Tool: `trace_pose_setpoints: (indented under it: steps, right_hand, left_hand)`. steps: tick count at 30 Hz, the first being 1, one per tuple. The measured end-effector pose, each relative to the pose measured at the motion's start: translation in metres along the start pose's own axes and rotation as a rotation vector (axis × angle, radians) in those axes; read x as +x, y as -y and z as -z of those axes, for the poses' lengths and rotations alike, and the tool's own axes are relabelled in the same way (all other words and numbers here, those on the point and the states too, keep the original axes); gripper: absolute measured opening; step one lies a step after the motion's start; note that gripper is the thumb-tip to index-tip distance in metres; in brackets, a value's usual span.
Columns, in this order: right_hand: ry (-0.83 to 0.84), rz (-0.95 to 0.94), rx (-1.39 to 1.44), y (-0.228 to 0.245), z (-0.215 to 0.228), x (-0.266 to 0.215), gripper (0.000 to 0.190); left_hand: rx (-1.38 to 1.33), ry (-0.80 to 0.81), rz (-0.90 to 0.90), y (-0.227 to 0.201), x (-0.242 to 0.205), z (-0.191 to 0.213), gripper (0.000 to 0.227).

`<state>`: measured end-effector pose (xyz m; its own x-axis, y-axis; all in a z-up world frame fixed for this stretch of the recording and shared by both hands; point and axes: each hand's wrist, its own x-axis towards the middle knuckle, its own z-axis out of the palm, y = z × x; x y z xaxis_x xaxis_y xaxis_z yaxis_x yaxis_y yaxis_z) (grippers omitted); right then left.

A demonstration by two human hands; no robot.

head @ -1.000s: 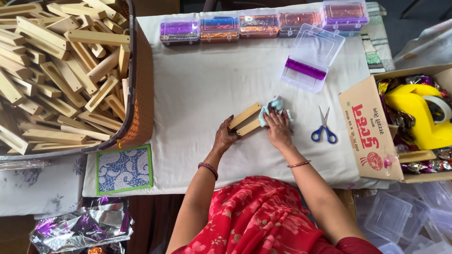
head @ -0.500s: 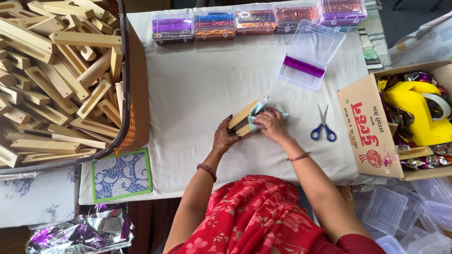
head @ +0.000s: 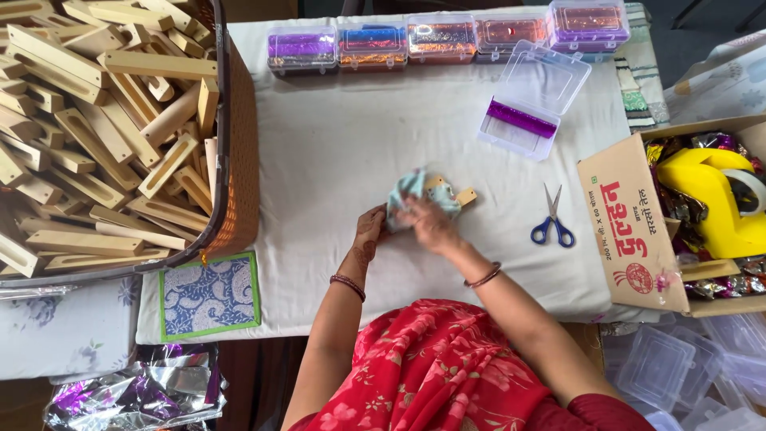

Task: Cleaning small wooden pieces and wrapping a toy in purple foil.

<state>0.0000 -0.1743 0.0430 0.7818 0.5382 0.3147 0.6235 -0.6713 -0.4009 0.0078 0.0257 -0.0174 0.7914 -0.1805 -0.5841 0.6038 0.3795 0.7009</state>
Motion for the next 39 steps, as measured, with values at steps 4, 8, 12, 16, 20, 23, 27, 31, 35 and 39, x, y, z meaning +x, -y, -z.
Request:
trace_pose_setpoints:
  steps: [4,8,12,16,20,23,27,31,35,39]
  right_hand:
    - [0.128,-0.082,-0.105,-0.008,0.009,0.003,0.055]
    - [0.236,-0.373,-0.089,-0.058,0.019,-0.006,0.053]
    - [0.157,-0.447,-0.163,-0.082,0.017,-0.003,0.053]
    - [0.207,-0.343,-0.136,-0.025,0.011,0.013,0.059]
    - [0.373,-0.279,-0.085,0.022,0.018,0.023,0.069]
    - [0.466,-0.202,-0.102,0.022,0.018,0.020,0.066]
    - [0.368,-0.243,-0.088,-0.015,0.014,0.020,0.060]
    - [0.215,-0.275,-0.041,-0.031,0.015,0.020,0.058]
    - [0.183,-0.195,-0.031,-0.011,0.008,0.029,0.045]
    - [0.160,0.012,-0.046,0.042,-0.012,0.035,0.040]
  left_hand:
    - [-0.009,-0.020,0.016,-0.009,-0.009,-0.003,0.039]
    - [-0.021,-0.035,0.038,-0.014,-0.014,-0.008,0.037]
    - [-0.022,-0.055,0.036,-0.016,-0.014,-0.008,0.036]
    - [-0.036,-0.074,0.085,-0.017,-0.011,-0.010,0.037]
    - [-0.044,-0.056,0.011,0.019,0.024,0.019,0.042]
    - [-0.042,-0.081,-0.002,0.009,0.013,0.010,0.044]
    - [0.013,-0.103,0.068,-0.016,-0.012,-0.008,0.049]
    - [0.003,-0.003,0.014,-0.005,-0.005,0.000,0.049]
    - [-0.049,-0.032,0.048,-0.002,0.005,0.002,0.062]
    - [-0.095,-0.124,0.113,-0.016,-0.007,-0.003,0.075]
